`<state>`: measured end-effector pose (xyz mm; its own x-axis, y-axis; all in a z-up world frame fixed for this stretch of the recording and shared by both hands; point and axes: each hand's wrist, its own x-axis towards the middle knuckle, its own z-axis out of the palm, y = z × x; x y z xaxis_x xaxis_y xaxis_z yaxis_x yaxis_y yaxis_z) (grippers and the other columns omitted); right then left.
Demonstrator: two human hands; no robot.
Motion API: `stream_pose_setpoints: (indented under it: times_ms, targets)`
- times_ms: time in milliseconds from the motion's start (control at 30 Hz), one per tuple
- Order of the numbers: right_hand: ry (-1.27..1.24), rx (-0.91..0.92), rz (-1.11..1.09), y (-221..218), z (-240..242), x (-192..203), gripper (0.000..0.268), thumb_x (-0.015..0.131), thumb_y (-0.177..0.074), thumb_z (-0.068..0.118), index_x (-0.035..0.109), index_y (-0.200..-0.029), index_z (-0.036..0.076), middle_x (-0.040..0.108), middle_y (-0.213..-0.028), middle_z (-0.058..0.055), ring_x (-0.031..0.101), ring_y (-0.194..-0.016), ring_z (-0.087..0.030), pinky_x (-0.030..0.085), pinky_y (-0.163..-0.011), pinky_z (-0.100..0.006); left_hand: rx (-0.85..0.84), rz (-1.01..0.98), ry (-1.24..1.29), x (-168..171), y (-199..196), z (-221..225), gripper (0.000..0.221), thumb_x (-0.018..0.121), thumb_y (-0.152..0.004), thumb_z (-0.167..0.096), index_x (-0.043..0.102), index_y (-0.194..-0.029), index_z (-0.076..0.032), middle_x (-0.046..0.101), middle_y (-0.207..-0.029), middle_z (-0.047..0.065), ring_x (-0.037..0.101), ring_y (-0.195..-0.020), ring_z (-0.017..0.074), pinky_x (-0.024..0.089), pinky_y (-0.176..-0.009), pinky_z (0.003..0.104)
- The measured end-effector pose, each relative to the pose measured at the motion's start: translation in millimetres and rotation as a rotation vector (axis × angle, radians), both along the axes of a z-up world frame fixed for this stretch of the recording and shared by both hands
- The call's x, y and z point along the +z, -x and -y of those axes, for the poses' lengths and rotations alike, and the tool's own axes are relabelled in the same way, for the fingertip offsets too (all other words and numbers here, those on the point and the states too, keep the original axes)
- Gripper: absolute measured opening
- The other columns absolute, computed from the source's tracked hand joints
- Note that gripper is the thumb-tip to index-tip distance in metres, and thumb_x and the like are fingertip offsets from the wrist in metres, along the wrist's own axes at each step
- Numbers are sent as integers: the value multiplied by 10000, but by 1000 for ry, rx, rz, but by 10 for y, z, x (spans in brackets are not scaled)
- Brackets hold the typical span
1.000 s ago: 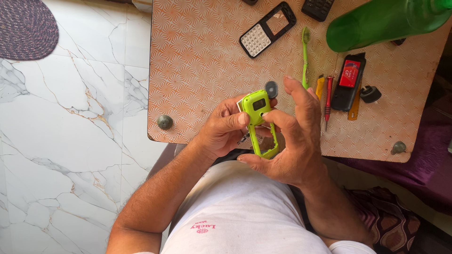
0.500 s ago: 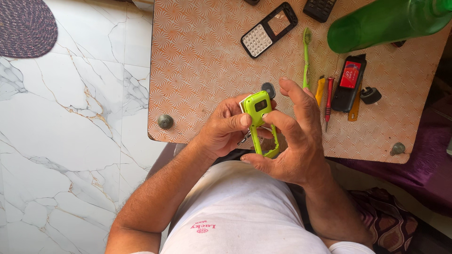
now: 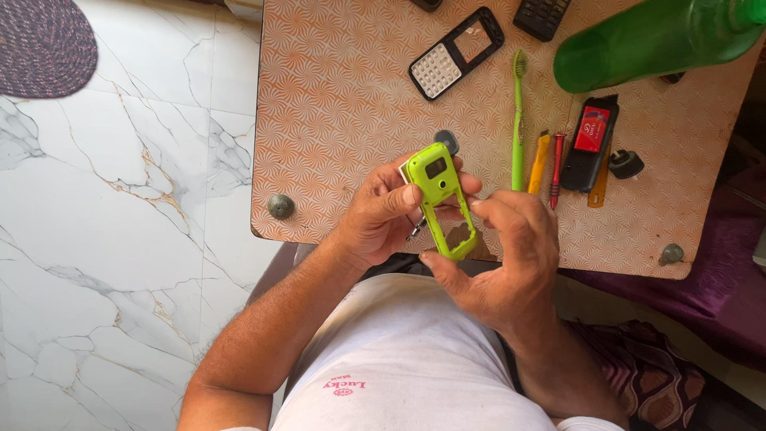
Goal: The person cleans the internal plastic housing of a mobile phone with a toothbrush after dipping it in a bottle, then uses a utility knife to scrape residue from the same part. They handle several phone components including batteries and phone shells on a workbench.
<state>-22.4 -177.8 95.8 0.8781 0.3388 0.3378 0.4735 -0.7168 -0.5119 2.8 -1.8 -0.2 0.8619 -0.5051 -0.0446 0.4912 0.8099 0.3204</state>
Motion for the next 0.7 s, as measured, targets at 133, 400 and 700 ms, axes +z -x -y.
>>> stream_pose_setpoints:
  times_ms: [133,400,700]
  targets:
    - [-66,-8,-62,11,-2,-49,665,923,-762,243,542,-1265,34,626,-1120,-158,650,-974,-281,564,-850,-387,37,-39,27,4,1,48,692,855,-917,-353,545,-1430,-7,637,-1384,203,630,-1297,311,500,-1189,516]
    - [-136,-10,-98,27,-18,-109,647,921,-774,150,544,-1282,11,652,-1163,-172,685,-989,-286,586,-846,-370,74,-17,5,51,17,45,676,855,-909,-292,542,-1445,-23,623,-1415,218,611,-1321,319,463,-1213,519]
    - [-215,-25,-159,32,35,-144,576,878,-851,161,586,-1325,11,659,-1207,-166,690,-1066,-262,597,-865,-335,53,-12,64,94,40,42,657,785,-942,-264,497,-1480,-20,560,-1481,232,580,-1358,336,454,-1212,540]
